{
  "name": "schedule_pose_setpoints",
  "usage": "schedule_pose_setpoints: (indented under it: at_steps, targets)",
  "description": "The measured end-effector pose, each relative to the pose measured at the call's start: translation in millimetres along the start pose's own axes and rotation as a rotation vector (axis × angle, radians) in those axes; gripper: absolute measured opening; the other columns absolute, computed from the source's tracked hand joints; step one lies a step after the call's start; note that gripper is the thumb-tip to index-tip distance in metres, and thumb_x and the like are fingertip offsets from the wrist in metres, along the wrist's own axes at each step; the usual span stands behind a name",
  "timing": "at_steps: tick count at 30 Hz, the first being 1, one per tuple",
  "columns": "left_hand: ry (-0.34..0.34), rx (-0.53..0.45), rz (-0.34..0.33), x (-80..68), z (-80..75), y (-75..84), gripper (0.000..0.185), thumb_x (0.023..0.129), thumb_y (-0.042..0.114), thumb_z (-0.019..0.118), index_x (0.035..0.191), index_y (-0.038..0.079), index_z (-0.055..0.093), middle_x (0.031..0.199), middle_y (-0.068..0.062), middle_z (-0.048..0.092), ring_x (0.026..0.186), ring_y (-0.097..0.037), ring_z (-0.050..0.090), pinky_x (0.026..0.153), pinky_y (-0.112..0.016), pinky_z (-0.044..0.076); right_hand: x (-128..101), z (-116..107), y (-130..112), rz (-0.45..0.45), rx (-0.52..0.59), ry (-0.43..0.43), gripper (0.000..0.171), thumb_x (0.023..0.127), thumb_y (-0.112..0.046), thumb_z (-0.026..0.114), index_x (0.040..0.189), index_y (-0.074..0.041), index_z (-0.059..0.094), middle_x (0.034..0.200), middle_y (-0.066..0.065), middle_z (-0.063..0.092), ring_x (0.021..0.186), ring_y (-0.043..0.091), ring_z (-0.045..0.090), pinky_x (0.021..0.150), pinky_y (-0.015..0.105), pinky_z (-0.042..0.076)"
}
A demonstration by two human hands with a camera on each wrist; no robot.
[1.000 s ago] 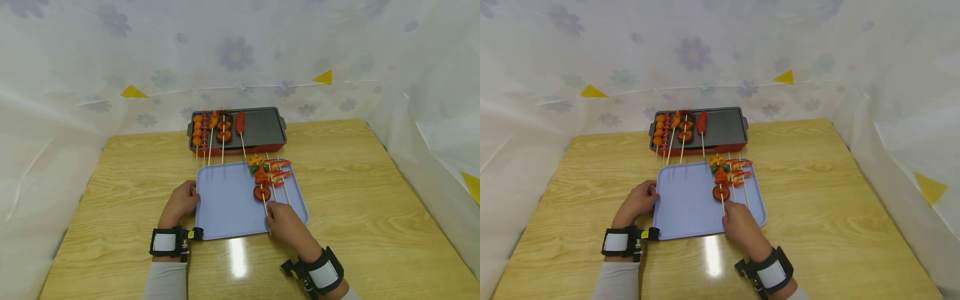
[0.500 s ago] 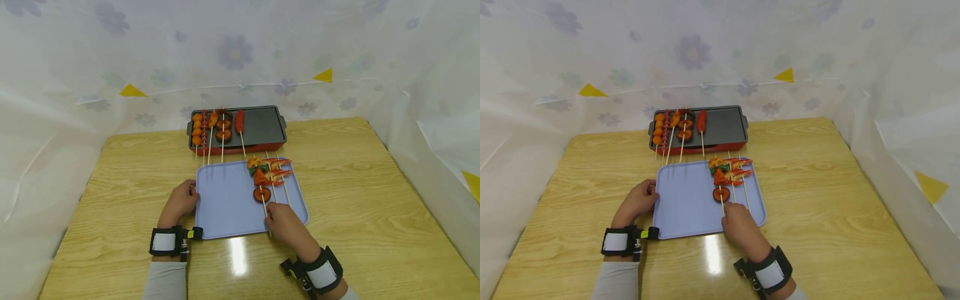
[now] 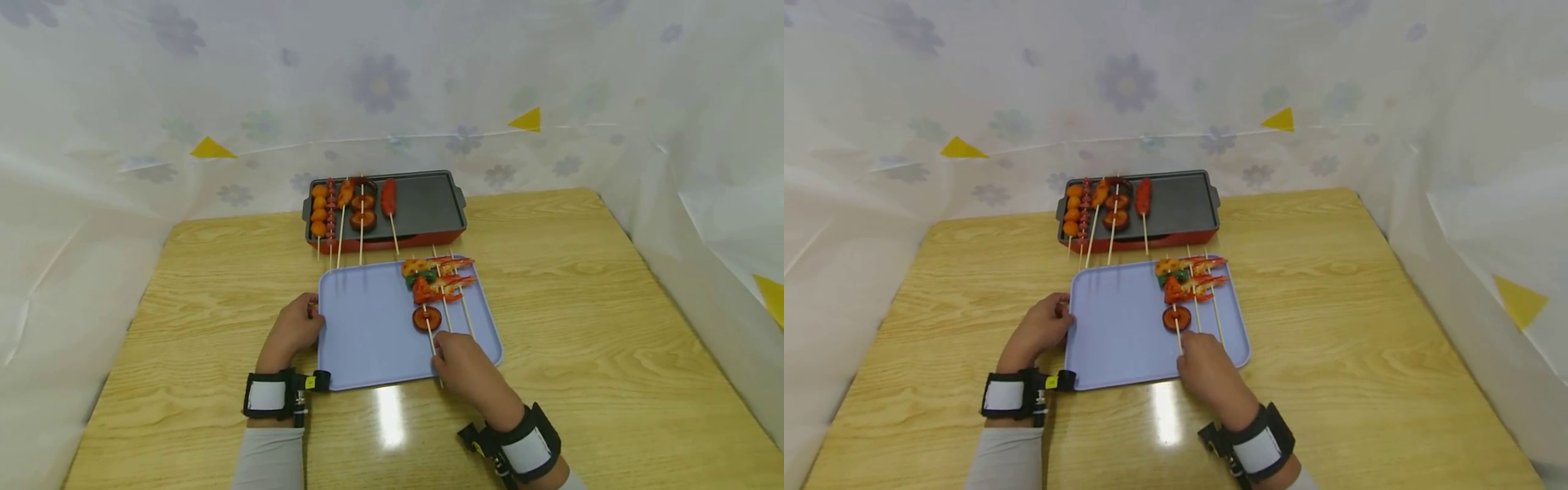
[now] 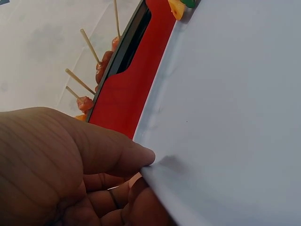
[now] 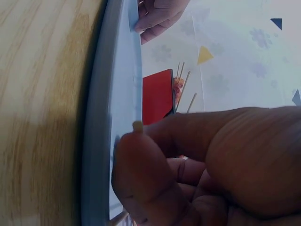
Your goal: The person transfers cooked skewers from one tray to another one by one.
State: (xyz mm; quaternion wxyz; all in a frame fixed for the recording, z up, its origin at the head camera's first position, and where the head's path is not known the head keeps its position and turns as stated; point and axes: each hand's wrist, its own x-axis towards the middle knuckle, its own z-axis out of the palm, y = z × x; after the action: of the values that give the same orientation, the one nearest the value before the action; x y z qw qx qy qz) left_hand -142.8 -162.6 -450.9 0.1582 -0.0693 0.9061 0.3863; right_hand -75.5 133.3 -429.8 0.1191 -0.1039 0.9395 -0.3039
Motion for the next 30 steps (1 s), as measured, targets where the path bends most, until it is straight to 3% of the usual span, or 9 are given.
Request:
schedule_pose_setpoints:
  at_steps: [3, 6, 10, 13, 14, 16, 18, 20, 30]
  targets:
    - [0.002, 0.005, 0.005, 0.4, -0.2, -0.9, 0.049, 0.091, 0.009, 0.05, 0.139, -0.003, 0.048, 0.095, -0.011, 0.055, 0.075, -0.021, 0.053, 0.059, -0.031, 0.043, -0.5, -2.8, 1.0, 0.016, 0.004, 0.008, 0.007, 0.085, -0.003, 0.069, 0.083, -0.004, 0.062, 0.06, -0.003, 0.047, 0.057, 0.013, 0.045, 0.053, 0.029, 0.038]
    - [0.003, 0.011, 0.014, 0.5, -0.6, -0.6, 0.049, 0.091, 0.008, 0.05, 0.138, -0.004, 0.048, 0.094, -0.01, 0.055, 0.074, -0.021, 0.053, 0.059, -0.031, 0.042, -0.3, -5.6, 3.2, 0.006, 0.005, 0.044, 0.011, 0.085, -0.009, 0.073, 0.09, -0.003, 0.065, 0.064, -0.003, 0.051, 0.059, 0.012, 0.047, 0.056, 0.03, 0.041]
    - [0.006, 0.028, 0.019, 1.4, -0.7, -0.5, 0.049, 0.091, 0.008, 0.05, 0.139, -0.004, 0.047, 0.094, -0.01, 0.055, 0.075, -0.021, 0.053, 0.059, -0.031, 0.042, 1.0, -7.5, 7.1, -0.115, -0.047, 0.146, 0.017, 0.087, -0.013, 0.075, 0.098, -0.003, 0.067, 0.081, 0.002, 0.062, 0.07, 0.015, 0.057, 0.063, 0.034, 0.048]
    - [0.007, 0.035, 0.017, 1.8, -0.5, -0.8, 0.049, 0.092, 0.009, 0.05, 0.139, -0.004, 0.047, 0.095, -0.011, 0.055, 0.076, -0.021, 0.053, 0.06, -0.031, 0.043, 1.5, -9.2, 8.3, -0.23, -0.117, 0.215, 0.03, 0.087, -0.017, 0.075, 0.112, -0.001, 0.068, 0.108, 0.012, 0.067, 0.097, 0.025, 0.065, 0.082, 0.043, 0.052]
    - [0.005, 0.033, 0.015, 1.7, -0.6, -1.2, 0.049, 0.092, 0.009, 0.05, 0.139, -0.004, 0.047, 0.095, -0.011, 0.055, 0.076, -0.021, 0.053, 0.059, -0.031, 0.043, 1.7, -10.0, 8.0, -0.252, -0.151, 0.22, 0.036, 0.088, -0.021, 0.075, 0.118, -0.001, 0.067, 0.12, 0.016, 0.064, 0.11, 0.03, 0.062, 0.09, 0.047, 0.05]
    - [0.005, 0.028, 0.013, 1.7, -0.7, -1.7, 0.049, 0.092, 0.009, 0.05, 0.139, -0.004, 0.047, 0.096, -0.011, 0.055, 0.076, -0.021, 0.053, 0.059, -0.031, 0.043, 2.6, -11.3, 7.4, -0.277, -0.232, 0.213, 0.053, 0.089, -0.03, 0.075, 0.133, -0.003, 0.06, 0.143, 0.02, 0.049, 0.135, 0.036, 0.043, 0.104, 0.058, 0.037]
    - [0.004, 0.028, 0.016, 1.6, -0.6, -1.8, 0.049, 0.092, 0.009, 0.05, 0.139, -0.004, 0.047, 0.096, -0.011, 0.055, 0.076, -0.021, 0.054, 0.059, -0.031, 0.043, 3.0, -12.8, 6.0, -0.272, -0.305, 0.183, 0.069, 0.089, -0.038, 0.073, 0.146, -0.006, 0.049, 0.157, 0.021, 0.028, 0.147, 0.039, 0.019, 0.109, 0.065, 0.023]
    - [0.004, 0.029, 0.016, 1.7, -0.5, -2.2, 0.049, 0.092, 0.009, 0.05, 0.139, -0.004, 0.047, 0.096, -0.011, 0.055, 0.076, -0.022, 0.054, 0.059, -0.032, 0.043, 3.4, -13.8, 4.7, -0.255, -0.377, 0.158, 0.079, 0.089, -0.045, 0.071, 0.152, -0.01, 0.04, 0.162, 0.02, 0.014, 0.149, 0.04, 0.004, 0.109, 0.068, 0.016]
    - [0.005, 0.02, 0.004, 0.6, -0.4, -1.4, 0.05, 0.092, 0.009, 0.051, 0.14, -0.004, 0.046, 0.097, -0.011, 0.056, 0.078, -0.022, 0.054, 0.06, -0.031, 0.043, 8.7, -19.3, 1.5, -0.246, -0.455, 0.179, 0.083, 0.089, -0.047, 0.07, 0.154, -0.009, 0.035, 0.161, 0.021, 0.015, 0.148, 0.042, 0.007, 0.109, 0.066, 0.022]
